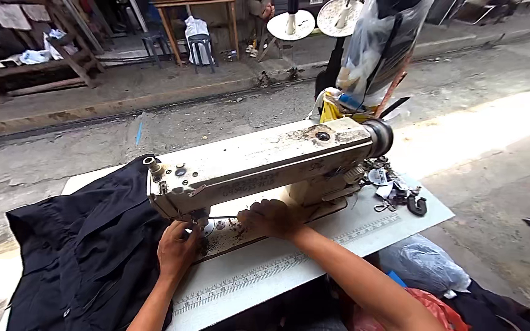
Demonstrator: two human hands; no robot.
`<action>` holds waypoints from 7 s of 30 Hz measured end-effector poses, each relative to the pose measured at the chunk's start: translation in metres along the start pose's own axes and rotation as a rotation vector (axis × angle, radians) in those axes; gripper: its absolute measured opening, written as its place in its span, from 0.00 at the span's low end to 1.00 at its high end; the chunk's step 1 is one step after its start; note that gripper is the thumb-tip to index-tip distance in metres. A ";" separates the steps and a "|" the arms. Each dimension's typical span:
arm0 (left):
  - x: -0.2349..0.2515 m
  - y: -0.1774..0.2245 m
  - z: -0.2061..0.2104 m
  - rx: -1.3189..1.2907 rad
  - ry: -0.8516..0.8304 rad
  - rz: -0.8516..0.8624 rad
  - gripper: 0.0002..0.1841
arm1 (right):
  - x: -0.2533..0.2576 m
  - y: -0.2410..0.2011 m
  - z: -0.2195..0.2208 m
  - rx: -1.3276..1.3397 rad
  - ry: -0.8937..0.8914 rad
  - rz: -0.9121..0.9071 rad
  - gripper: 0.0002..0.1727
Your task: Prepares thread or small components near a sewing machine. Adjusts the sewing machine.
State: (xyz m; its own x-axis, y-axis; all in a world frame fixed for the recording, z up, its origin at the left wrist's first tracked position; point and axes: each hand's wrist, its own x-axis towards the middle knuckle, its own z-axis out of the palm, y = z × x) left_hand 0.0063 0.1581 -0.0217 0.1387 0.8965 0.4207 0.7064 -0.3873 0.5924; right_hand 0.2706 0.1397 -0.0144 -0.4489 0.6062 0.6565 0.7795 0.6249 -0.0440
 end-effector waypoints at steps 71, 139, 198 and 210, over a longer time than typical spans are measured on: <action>-0.073 0.087 -0.044 -0.980 -0.461 -0.095 0.04 | -0.042 -0.156 -0.051 2.110 0.037 1.300 0.15; -0.073 0.056 -0.030 -0.879 -0.365 0.073 0.07 | -0.039 -0.159 -0.047 1.994 0.025 1.195 0.14; -0.006 -0.034 -0.010 -0.142 -0.188 -0.078 0.10 | -0.056 -0.112 -0.010 0.621 0.228 0.634 0.14; -0.008 -0.057 -0.001 -0.042 -0.097 0.214 0.08 | -0.056 -0.112 -0.011 0.620 0.240 0.632 0.14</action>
State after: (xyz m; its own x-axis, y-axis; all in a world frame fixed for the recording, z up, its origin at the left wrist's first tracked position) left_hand -0.0356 0.1726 -0.0582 0.3496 0.8086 0.4732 0.6247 -0.5776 0.5254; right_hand 0.2136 0.0305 -0.0379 0.1380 0.8498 0.5087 0.4442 0.4060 -0.7987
